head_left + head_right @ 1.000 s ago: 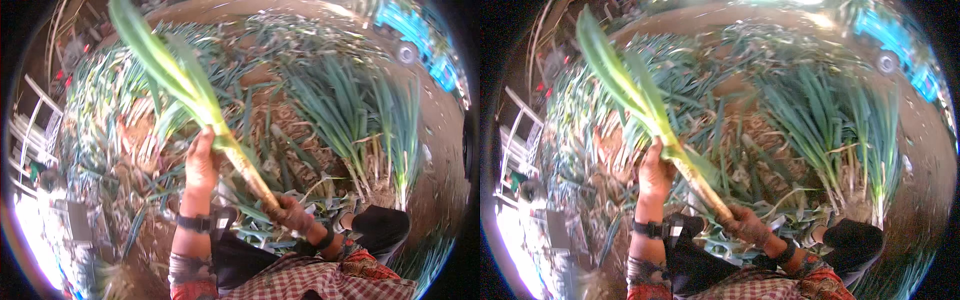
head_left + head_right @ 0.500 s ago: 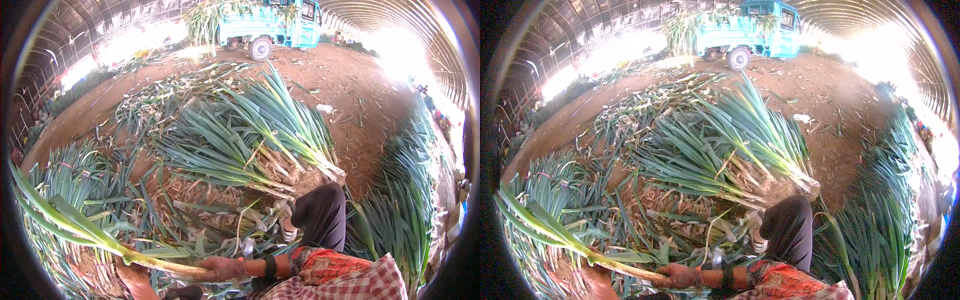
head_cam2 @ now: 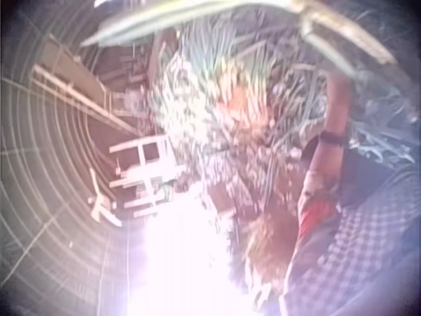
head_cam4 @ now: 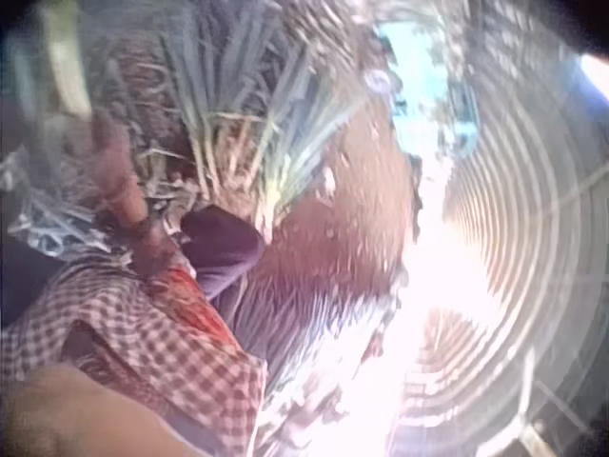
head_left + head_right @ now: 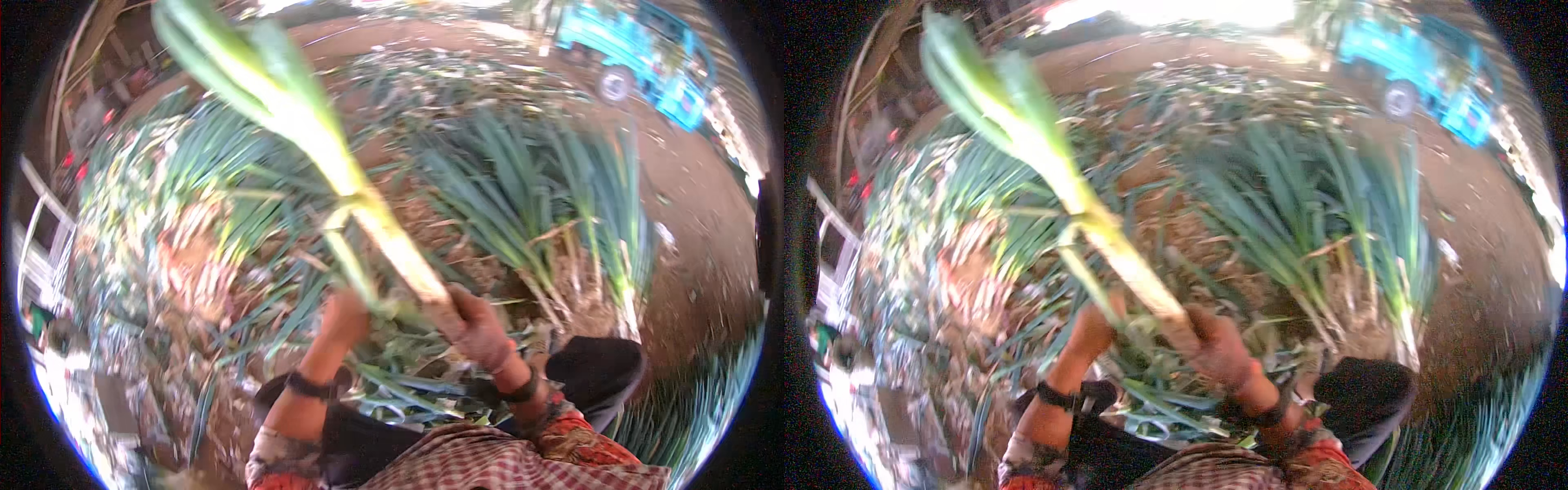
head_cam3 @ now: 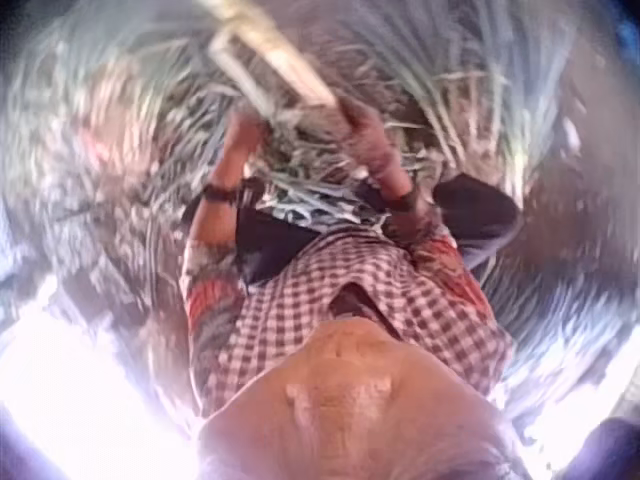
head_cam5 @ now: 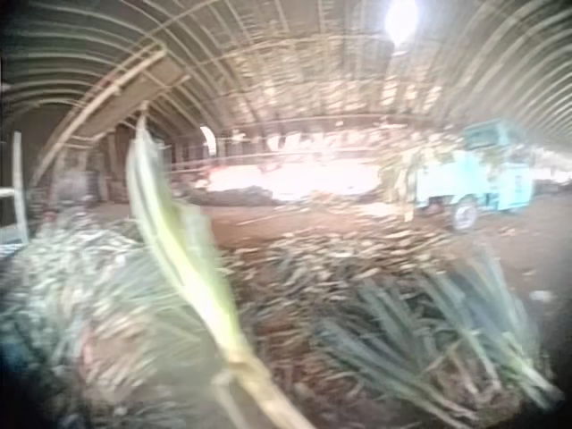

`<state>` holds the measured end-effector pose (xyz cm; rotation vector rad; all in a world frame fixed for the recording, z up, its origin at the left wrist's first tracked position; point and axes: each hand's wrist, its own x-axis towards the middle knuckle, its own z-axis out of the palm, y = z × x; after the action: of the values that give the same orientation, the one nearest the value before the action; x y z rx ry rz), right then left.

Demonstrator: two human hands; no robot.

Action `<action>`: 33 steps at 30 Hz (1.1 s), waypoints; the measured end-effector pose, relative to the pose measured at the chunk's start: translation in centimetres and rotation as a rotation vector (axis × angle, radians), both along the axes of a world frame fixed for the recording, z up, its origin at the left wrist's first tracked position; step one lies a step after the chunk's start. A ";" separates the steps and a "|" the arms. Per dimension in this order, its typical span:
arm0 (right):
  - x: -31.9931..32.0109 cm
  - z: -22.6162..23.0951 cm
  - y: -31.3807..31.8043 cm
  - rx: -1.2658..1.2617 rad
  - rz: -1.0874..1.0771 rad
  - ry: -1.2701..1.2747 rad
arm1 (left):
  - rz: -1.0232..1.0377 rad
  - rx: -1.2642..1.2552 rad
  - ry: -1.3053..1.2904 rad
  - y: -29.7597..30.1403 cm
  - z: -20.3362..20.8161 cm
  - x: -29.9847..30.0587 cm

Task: The person picks up a leek from the ground, peels away the outer layers by hand, and places the cleaned leek onto a pile, repeating the process with another leek.

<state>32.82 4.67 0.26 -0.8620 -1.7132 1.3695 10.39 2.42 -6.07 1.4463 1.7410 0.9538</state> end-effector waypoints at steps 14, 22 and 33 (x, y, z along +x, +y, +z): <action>-1.7 -5.3 -3.4 0.045 -0.074 -0.253 | 0.521 0.379 -0.314 0.2 7.0 -1.3; -3.4 -5.0 -2.3 0.106 -0.234 -0.613 | 0.180 0.558 0.644 -0.5 6.3 2.1; -1.6 -7.7 -0.2 -0.364 0.012 0.335 | 0.061 0.225 -0.456 -0.9 7.5 1.4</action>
<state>31.22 4.43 -7.47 -0.7611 -1.2369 1.7556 11.76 1.53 1.40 1.1905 1.3791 1.4229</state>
